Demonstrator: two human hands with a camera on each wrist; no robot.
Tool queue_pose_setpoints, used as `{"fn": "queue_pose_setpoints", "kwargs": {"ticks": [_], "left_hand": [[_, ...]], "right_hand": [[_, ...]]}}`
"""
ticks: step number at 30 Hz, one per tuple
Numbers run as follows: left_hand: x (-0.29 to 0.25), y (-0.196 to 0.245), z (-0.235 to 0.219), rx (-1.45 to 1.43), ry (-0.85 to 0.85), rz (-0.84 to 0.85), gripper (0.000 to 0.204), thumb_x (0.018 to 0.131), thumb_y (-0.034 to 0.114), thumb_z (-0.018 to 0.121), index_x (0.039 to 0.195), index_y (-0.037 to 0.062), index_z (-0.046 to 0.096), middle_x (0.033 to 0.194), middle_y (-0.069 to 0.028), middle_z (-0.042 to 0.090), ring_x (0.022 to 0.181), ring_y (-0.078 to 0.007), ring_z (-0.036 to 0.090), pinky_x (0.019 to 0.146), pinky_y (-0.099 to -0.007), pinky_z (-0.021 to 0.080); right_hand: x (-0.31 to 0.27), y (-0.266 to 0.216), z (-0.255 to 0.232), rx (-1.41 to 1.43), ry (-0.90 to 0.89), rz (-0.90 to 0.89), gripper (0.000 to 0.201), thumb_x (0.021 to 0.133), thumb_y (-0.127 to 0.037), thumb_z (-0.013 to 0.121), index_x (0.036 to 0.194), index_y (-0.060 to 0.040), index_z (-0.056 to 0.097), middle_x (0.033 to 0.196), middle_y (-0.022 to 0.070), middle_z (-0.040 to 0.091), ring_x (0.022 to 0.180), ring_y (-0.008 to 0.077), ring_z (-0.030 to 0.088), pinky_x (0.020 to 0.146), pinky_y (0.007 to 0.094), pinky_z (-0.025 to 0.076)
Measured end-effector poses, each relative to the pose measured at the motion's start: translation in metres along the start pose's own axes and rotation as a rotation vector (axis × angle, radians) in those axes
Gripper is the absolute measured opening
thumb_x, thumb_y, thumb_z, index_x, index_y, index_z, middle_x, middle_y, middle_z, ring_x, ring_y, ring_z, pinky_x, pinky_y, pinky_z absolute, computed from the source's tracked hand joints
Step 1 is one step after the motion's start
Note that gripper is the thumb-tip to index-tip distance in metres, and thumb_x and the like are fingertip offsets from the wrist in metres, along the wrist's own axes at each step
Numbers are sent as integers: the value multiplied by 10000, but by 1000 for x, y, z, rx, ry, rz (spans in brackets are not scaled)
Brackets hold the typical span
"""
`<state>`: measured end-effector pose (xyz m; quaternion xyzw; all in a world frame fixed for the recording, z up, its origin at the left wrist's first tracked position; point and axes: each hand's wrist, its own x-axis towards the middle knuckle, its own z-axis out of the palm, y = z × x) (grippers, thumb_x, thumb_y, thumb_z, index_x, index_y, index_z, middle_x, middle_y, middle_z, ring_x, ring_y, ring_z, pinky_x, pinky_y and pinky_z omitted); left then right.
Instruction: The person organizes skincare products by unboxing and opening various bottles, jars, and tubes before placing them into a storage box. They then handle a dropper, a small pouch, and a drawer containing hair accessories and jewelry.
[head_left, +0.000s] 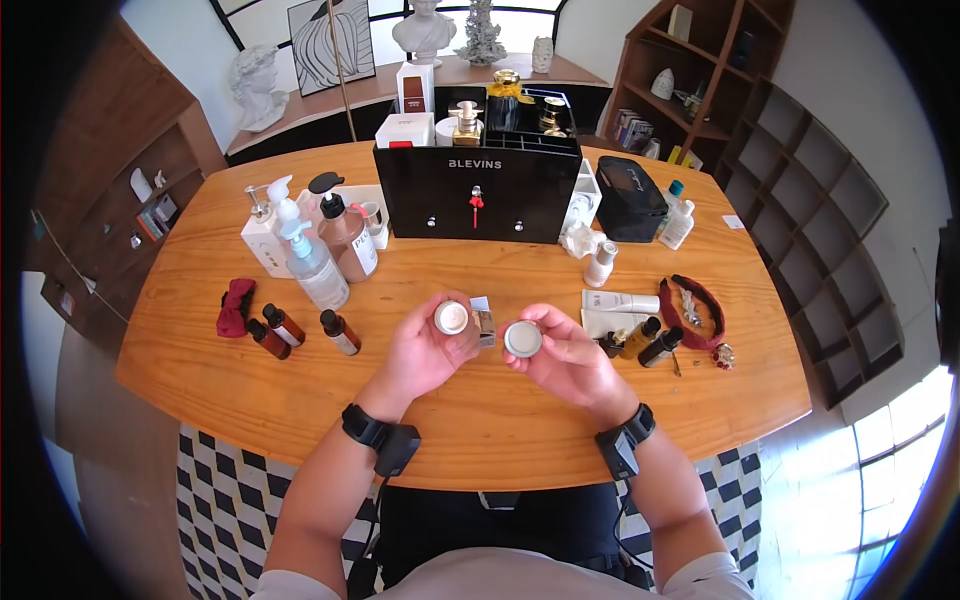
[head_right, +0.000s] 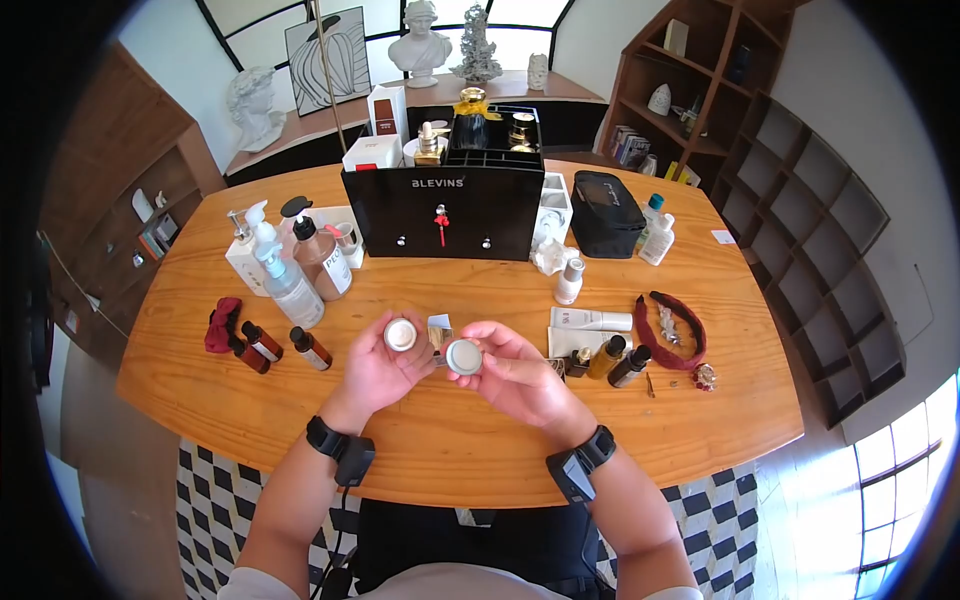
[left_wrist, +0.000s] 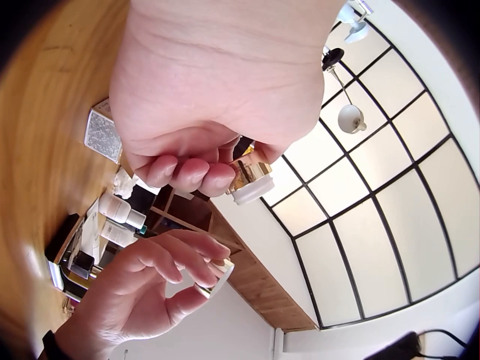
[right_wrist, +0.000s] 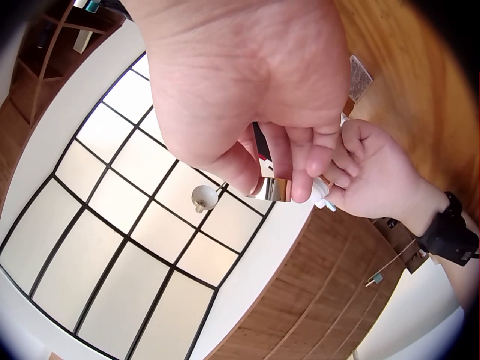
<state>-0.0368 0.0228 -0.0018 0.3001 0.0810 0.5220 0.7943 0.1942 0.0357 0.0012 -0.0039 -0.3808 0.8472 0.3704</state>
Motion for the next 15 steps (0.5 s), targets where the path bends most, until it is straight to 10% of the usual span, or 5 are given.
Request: {"fn": "queue_pose_setpoints", "kwargs": {"ticks": [15], "left_hand": [[0,-1,1,45,25,-8,397,1067,393,354,971,64,555,631,1,419,607,-135,407,641,-308,347]], "right_hand": [[0,-1,1,-19,-8,-2,314,1008,-106,572,1320,-97,535,1279,104,594,1153,260,606,1005,396,452]]}}
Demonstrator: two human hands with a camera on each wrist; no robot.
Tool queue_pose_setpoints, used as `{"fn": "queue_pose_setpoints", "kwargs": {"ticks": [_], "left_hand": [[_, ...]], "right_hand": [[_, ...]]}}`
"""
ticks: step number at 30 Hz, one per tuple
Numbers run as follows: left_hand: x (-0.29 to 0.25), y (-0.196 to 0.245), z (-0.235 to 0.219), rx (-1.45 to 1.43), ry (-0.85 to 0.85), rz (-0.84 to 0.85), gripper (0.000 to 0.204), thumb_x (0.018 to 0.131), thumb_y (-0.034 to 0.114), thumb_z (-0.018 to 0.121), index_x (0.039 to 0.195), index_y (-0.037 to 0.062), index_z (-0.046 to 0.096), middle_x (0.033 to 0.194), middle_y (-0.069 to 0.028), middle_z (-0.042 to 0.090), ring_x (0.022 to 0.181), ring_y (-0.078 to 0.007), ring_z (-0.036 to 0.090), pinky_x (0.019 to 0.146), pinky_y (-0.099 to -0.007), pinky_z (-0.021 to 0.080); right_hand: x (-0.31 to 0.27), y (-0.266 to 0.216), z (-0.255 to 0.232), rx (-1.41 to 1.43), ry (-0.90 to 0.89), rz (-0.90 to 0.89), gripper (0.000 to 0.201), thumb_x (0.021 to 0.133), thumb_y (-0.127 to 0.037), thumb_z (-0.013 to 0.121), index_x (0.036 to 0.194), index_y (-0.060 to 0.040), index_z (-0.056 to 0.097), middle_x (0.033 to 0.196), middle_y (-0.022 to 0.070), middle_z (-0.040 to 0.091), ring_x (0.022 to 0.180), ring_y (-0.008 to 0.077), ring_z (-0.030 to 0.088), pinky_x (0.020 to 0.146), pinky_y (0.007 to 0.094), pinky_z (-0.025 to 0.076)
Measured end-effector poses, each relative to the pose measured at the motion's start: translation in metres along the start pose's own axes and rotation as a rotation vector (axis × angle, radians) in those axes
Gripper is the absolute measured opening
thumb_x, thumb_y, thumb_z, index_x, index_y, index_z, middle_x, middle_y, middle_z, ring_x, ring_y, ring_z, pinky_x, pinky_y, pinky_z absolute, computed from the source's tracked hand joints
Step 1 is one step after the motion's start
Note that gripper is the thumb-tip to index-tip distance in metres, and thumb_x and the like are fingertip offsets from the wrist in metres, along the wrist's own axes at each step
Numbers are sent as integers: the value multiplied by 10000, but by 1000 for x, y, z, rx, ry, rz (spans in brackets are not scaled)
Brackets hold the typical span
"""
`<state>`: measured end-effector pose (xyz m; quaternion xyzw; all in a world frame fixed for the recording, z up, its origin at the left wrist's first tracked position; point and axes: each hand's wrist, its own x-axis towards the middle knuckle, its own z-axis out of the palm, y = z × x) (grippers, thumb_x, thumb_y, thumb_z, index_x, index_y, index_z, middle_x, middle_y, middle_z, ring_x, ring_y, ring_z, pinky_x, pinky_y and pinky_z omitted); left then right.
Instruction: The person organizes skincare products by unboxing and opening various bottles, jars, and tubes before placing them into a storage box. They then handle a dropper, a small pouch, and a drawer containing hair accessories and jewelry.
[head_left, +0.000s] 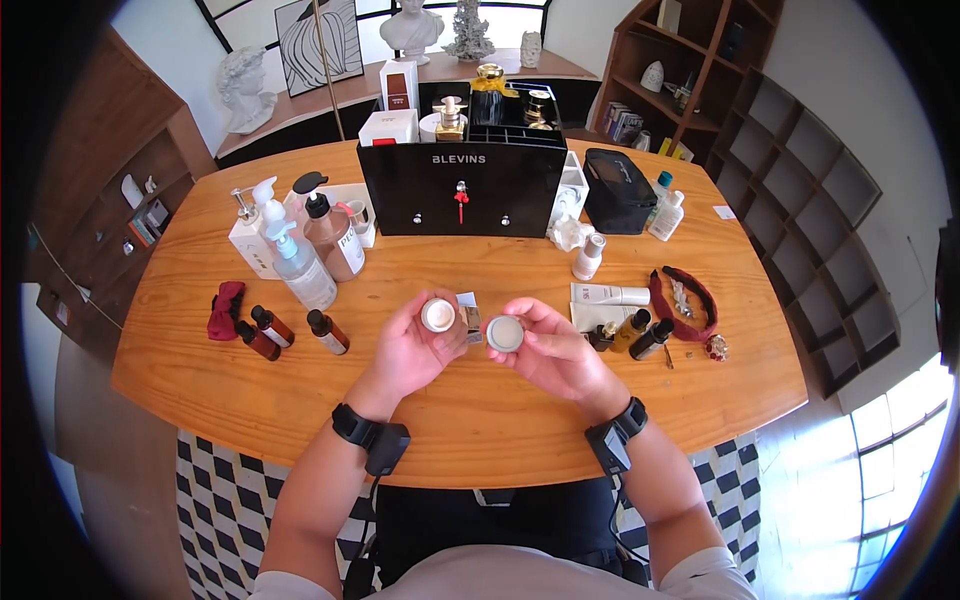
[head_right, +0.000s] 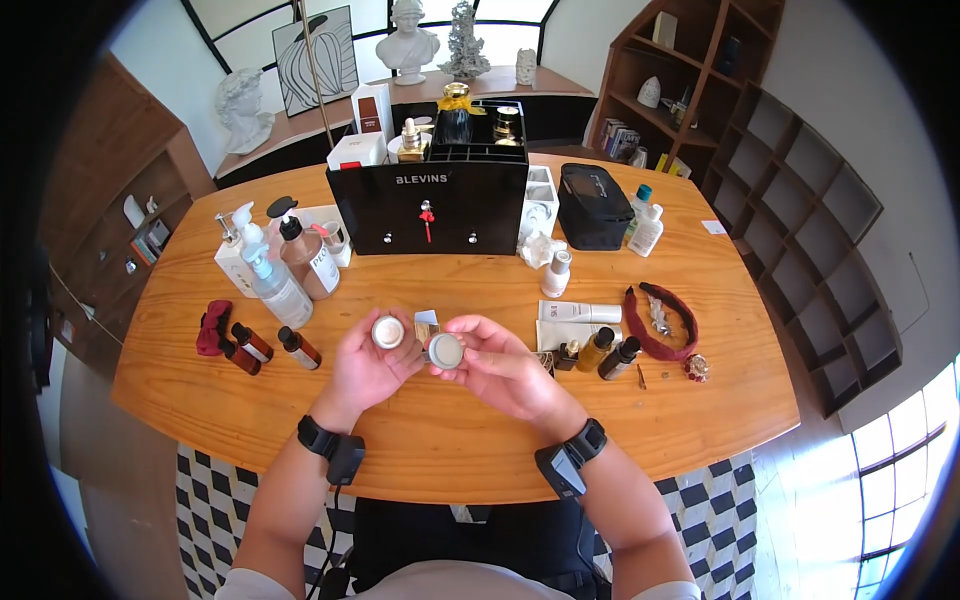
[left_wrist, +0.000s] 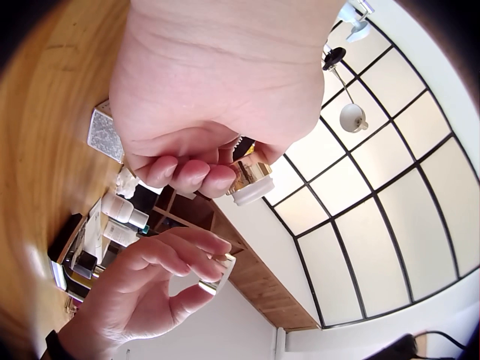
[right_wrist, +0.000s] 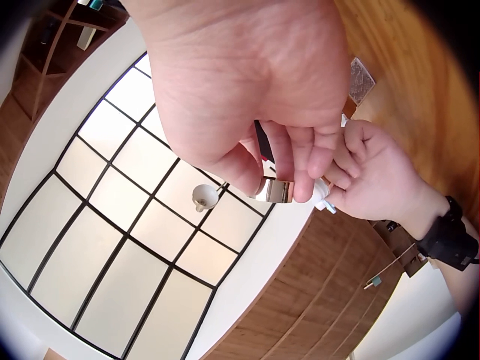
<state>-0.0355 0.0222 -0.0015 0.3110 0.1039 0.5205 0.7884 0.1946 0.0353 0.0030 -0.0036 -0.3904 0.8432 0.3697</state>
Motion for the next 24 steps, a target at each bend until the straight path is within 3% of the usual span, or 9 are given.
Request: {"fn": "queue_pose_setpoints", "kwargs": {"ticks": [13,16,19,22,24], "left_hand": [[-1,-4,2,-25,-12,-6,391,1075,371,375,1027,42,581,643,-24,490,610,-144,446,634,-305,364],[-2,-2,5,-57,-3,-5,388,1075,366,381,1033,38,583,653,-25,494,617,-142,449,636,-304,365],[-2,-1,1,-35,-63,-9,405,1072,385,360,1029,48,579,650,-18,477,625,-147,445,663,-315,380],[-2,-1,-3,-13,-93,-1,389,1073,380,377,1061,52,587,681,-14,502,639,-142,457,665,-310,382],[-1,-4,-4,-31,-107,10,338,1074,346,418,1096,54,585,744,-17,545,658,-131,484,647,-296,379]], "right_hand": [[-1,0,4,-9,-8,21,323,1001,-104,590,1316,-83,521,1225,100,598,1131,258,620,1000,392,454],[0,4,2,-29,39,46,352,969,-168,660,1296,-128,535,1262,111,613,1122,258,619,981,383,463],[0,4,1,0,38,32,316,1002,-66,574,1313,-81,523,1227,99,603,1132,263,621,1000,401,458],[1,4,4,-36,56,0,306,1003,-59,574,1305,-82,530,1233,90,603,1127,247,624,992,393,467],[2,2,8,-88,179,-16,324,989,-44,599,1304,-74,530,1218,78,612,1115,213,622,978,362,473]]}}
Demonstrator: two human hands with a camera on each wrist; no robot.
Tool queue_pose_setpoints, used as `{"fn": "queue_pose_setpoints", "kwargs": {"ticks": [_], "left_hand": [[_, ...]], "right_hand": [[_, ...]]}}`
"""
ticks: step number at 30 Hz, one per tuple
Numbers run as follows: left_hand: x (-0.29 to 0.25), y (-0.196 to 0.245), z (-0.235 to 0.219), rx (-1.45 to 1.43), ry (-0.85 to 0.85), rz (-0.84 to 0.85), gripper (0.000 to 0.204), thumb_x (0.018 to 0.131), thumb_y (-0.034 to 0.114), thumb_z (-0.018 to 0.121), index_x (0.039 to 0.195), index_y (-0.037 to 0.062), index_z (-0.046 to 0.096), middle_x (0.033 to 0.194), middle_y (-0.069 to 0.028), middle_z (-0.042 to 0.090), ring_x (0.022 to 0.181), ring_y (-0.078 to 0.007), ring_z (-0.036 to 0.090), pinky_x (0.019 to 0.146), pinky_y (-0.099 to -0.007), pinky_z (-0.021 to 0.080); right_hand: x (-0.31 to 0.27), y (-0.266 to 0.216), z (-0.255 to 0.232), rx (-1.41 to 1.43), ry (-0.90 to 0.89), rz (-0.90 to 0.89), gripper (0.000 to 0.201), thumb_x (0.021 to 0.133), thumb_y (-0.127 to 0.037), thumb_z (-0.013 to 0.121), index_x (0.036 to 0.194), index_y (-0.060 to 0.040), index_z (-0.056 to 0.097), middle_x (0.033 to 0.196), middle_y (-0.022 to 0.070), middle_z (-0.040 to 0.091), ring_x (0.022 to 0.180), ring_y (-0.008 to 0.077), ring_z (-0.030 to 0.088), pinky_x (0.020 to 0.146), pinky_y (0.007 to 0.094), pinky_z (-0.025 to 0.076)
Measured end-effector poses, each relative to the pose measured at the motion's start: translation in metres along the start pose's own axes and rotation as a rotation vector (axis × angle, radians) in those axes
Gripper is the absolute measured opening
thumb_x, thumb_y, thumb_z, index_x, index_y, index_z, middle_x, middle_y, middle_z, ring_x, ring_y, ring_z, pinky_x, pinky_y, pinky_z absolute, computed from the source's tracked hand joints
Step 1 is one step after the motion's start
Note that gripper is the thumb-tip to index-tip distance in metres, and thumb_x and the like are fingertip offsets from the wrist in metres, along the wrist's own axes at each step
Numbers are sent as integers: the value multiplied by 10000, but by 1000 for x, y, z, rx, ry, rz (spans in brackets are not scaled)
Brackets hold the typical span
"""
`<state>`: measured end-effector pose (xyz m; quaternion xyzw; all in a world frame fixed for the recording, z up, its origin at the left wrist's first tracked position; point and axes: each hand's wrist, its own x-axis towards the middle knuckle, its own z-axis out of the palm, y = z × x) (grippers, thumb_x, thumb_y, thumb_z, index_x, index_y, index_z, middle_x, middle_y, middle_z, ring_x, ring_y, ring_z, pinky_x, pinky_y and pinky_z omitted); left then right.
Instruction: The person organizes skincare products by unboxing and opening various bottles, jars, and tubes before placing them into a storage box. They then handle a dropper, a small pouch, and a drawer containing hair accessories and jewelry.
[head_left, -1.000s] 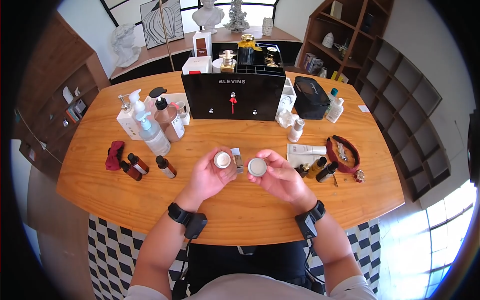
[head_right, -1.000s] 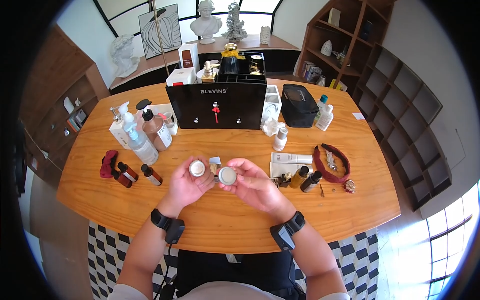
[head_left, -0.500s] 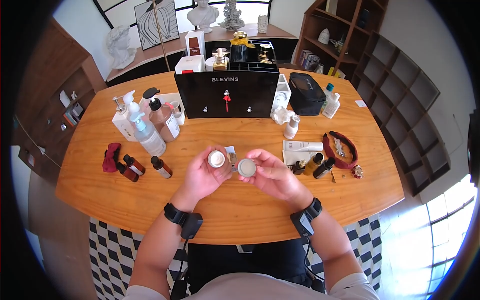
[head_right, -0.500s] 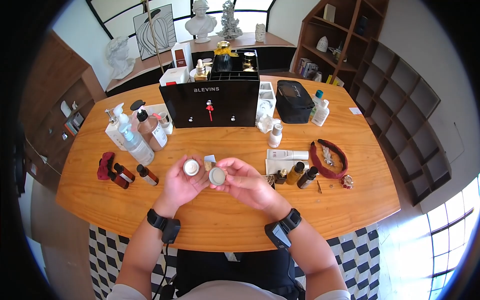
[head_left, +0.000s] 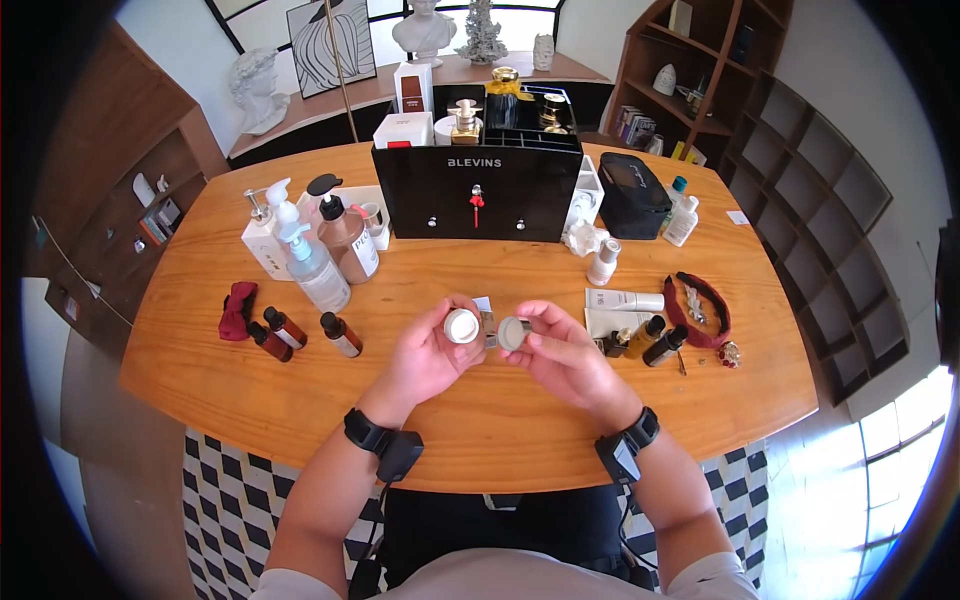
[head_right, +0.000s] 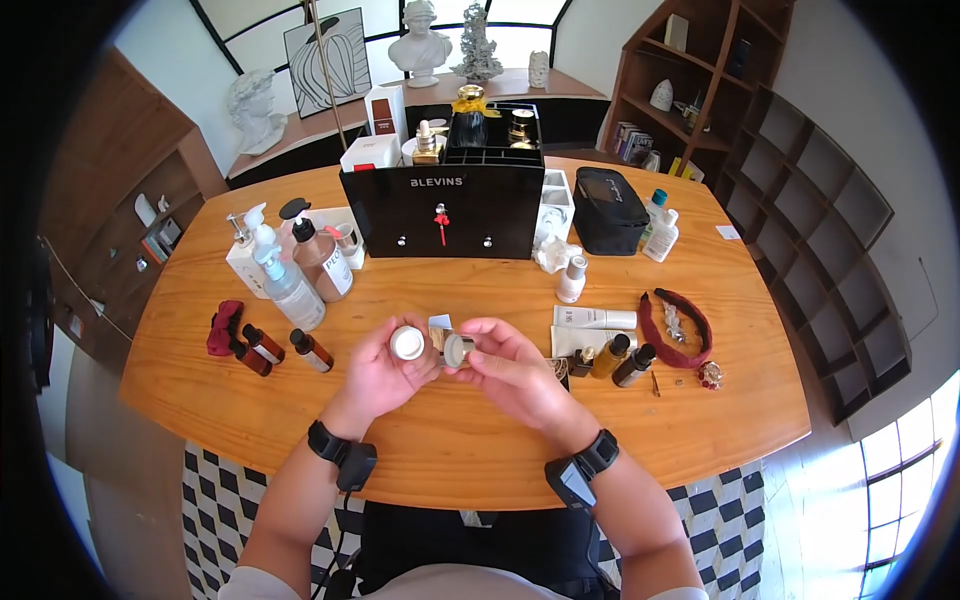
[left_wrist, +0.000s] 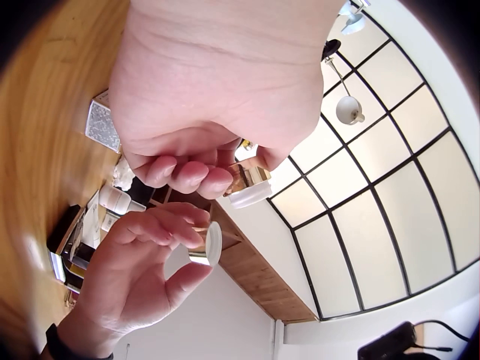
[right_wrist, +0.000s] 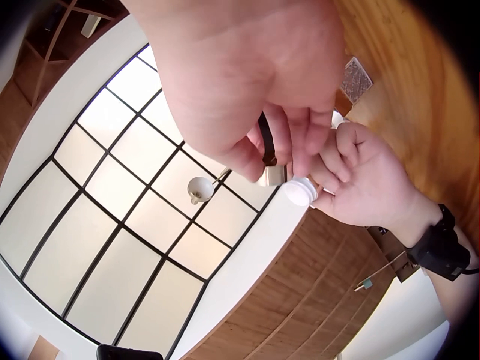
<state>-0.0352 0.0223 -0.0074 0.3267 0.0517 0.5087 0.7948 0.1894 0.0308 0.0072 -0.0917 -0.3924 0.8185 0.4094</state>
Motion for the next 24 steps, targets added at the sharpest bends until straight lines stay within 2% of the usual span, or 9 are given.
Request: {"fn": "queue_pose_setpoints", "kwargs": {"ticks": [4,7,10,16,18,22,24], "left_hand": [[-4,-4,3,126,104,4,279,1063,338,474,1143,85,564,881,-9,578,731,-122,506,678,-280,394],[-3,-2,5,230,123,-5,271,1053,345,505,1179,109,545,966,-10,595,795,-116,521,695,-269,398],[-2,-2,6,315,132,-19,270,1045,350,518,1194,126,535,1024,-16,616,841,-113,535,698,-262,396],[-3,-6,7,412,160,-63,240,1045,339,533,1187,146,531,1086,-4,612,920,-84,540,710,-243,395],[-4,-8,5,441,178,-81,244,1045,356,536,1182,153,529,1079,1,614,917,-77,543,716,-236,396],[-4,-4,3,479,172,-103,264,1050,387,531,1114,132,548,1018,-1,612,837,-80,553,678,-235,421],[-6,-1,1,479,180,-132,268,1057,385,529,1051,118,555,963,-11,598,757,-89,546,645,-237,431]], "right_hand": [[1,3,0,-293,204,-76,379,932,2,683,1282,-54,546,1172,51,630,1086,147,612,956,302,477],[0,6,3,-449,213,-104,417,879,35,738,1252,-39,568,1143,41,637,1058,125,607,947,285,474],[1,9,1,-655,185,-232,426,855,38,763,1233,-44,584,1143,36,635,1030,120,613,915,293,489],[0,7,13,-1010,160,-443,405,808,39,783,1174,-47,632,1148,71,646,991,170,635,856,301,509],[-3,-1,23,-1129,155,-460,390,794,36,787,1149,-40,643,1155,96,645,1000,199,642,864,316,517],[-2,-4,24,-1363,82,-599,374,790,31,785,1131,-32,645,1164,132,642,1018,244,655,859,344,540],[-2,-2,23,-1382,79,-599,378,790,24,790,1135,-36,646,1144,132,651,998,260,665,849,350,549]]}}
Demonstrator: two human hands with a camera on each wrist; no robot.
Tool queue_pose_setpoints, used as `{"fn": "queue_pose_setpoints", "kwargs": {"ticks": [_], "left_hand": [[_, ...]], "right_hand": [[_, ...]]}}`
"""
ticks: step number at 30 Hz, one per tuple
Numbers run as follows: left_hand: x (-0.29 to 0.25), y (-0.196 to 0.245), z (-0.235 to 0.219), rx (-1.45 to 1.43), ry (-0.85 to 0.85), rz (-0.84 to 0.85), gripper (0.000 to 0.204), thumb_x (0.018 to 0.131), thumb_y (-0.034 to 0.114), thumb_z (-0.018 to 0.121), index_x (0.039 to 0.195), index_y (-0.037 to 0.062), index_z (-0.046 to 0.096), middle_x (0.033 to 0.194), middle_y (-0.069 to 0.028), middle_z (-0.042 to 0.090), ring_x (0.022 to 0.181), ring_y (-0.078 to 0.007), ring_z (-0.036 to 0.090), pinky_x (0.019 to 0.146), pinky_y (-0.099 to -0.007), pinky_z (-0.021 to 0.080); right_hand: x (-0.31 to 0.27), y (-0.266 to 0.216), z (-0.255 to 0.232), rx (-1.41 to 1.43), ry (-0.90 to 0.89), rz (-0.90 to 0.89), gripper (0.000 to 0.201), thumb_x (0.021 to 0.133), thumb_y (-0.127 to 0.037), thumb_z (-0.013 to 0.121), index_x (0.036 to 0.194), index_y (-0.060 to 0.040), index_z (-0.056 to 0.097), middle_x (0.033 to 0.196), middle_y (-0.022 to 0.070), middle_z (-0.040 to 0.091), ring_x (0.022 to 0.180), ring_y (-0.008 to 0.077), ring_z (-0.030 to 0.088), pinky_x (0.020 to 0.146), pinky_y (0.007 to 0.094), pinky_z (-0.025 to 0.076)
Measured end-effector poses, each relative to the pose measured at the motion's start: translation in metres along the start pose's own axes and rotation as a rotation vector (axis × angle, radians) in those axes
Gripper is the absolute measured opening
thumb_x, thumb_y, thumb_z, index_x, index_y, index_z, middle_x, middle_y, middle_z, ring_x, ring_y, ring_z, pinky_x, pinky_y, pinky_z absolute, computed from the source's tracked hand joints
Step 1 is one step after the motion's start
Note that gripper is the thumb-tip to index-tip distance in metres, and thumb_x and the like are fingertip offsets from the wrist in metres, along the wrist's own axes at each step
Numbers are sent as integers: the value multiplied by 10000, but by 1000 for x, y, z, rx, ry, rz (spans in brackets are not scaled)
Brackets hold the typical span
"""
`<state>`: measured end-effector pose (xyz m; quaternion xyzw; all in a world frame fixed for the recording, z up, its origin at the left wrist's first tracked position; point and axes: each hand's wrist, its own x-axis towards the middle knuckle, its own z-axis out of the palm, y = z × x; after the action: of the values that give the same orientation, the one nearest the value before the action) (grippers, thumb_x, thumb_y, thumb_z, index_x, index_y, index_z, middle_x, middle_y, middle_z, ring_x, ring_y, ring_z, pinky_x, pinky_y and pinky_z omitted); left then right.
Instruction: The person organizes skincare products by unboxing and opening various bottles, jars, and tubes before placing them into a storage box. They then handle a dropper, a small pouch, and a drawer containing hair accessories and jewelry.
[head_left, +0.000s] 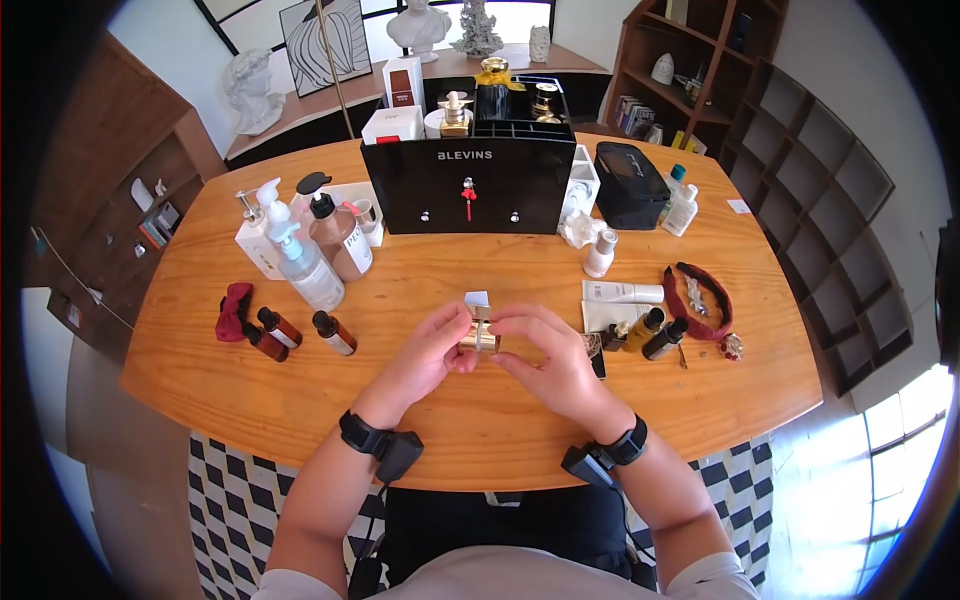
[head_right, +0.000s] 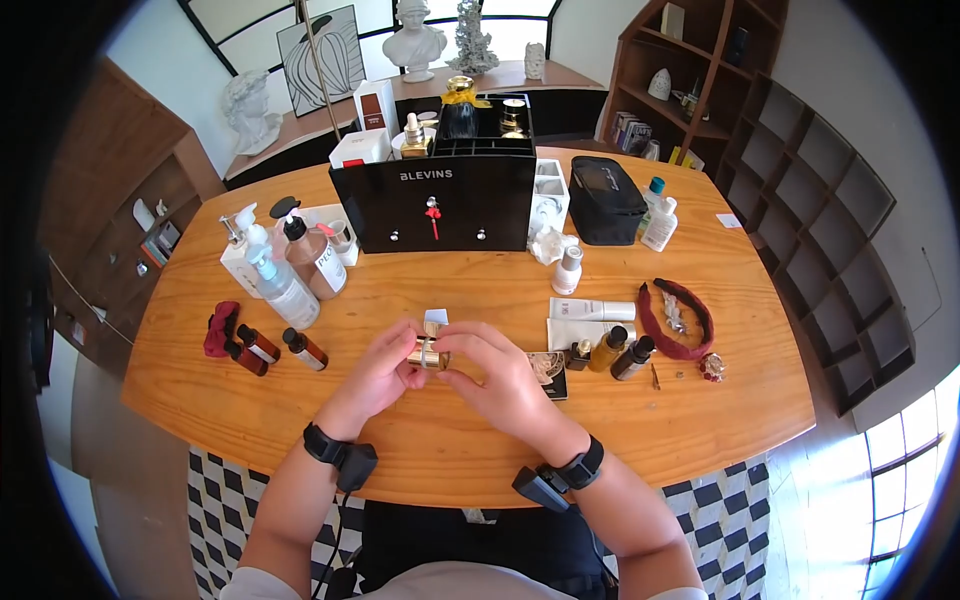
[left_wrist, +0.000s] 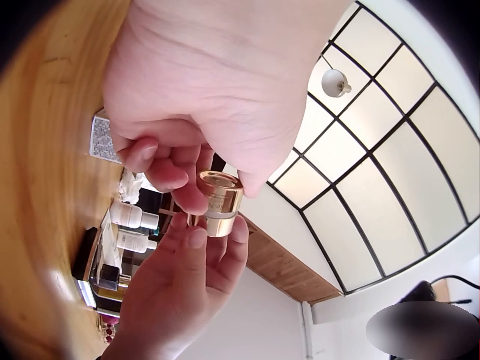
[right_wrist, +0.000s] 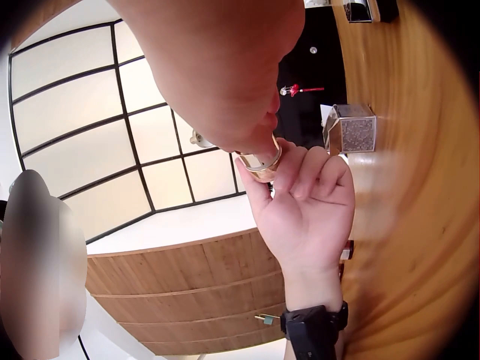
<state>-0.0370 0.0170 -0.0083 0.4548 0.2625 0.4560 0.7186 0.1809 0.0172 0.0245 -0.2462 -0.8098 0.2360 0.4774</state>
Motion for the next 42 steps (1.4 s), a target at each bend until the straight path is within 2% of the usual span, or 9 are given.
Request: {"fn": "queue_pose_setpoints", "kwargs": {"ticks": [7,10,13,16,19,28,34,37,42], "left_hand": [[-1,3,13,68,24,6,344,1054,446,508,990,109,534,930,-10,593,727,-111,563,635,-241,441],[0,0,13,32,15,15,343,1055,447,503,1004,108,530,939,-12,601,743,-116,580,642,-240,443],[0,-1,8,-9,28,27,333,1058,439,502,1012,110,531,946,-15,610,756,-116,591,647,-237,443],[1,1,7,-4,38,12,321,1060,428,504,1013,112,535,953,-14,621,757,-108,590,651,-233,443],[0,1,8,75,9,-3,301,1062,406,511,1026,109,537,967,-9,629,761,-93,580,658,-228,444],[-1,-8,8,261,-30,84,286,1041,352,574,1153,97,509,1101,-28,618,880,-80,558,754,-232,473],[-5,-4,20,262,39,93,286,1056,358,541,1136,86,501,946,-31,620,727,-80,557,634,-235,438],[-9,4,19,215,78,183,193,1071,263,514,1080,72,494,761,-5,540,662,-59,531,584,-221,403],[8,-24,-15,382,446,408,241,1011,244,603,1127,66,489,916,-40,573,787,-84,551,655,-223,410]], "right_hand": [[-7,2,0,-22,-28,271,194,902,-152,744,1016,-24,653,825,122,677,687,251,679,629,347,549],[-12,14,-5,-272,-89,140,216,940,-217,709,962,-13,641,745,128,658,592,251,651,552,357,523],[-7,-4,-6,-127,-29,379,236,898,-196,750,1018,-20,649,819,126,674,699,279,671,637,373,545],[8,-9,8,-37,162,-18,305,857,-165,777,1094,-27,645,893,121,681,839,299,677,734,385,549],[-1,4,5,-170,14,-29,383,824,-140,794,1154,-31,632,931,114,675,932,307,661,798,391,542],[-5,5,0,-79,-56,166,372,842,-104,778,1157,9,616,876,107,647,806,254,634,755,356,520],[-5,-4,1,-30,-55,322,365,852,-137,784,1146,9,624,871,112,661,827,240,651,732,343,519],[-10,7,5,-45,19,240,375,888,-101,756,1213,9,605,941,90,674,889,195,655,800,316,528],[-17,40,12,416,225,367,389,939,-7,681,1308,4,558,1129,63,634,1001,140,623,909,282,514]]}}
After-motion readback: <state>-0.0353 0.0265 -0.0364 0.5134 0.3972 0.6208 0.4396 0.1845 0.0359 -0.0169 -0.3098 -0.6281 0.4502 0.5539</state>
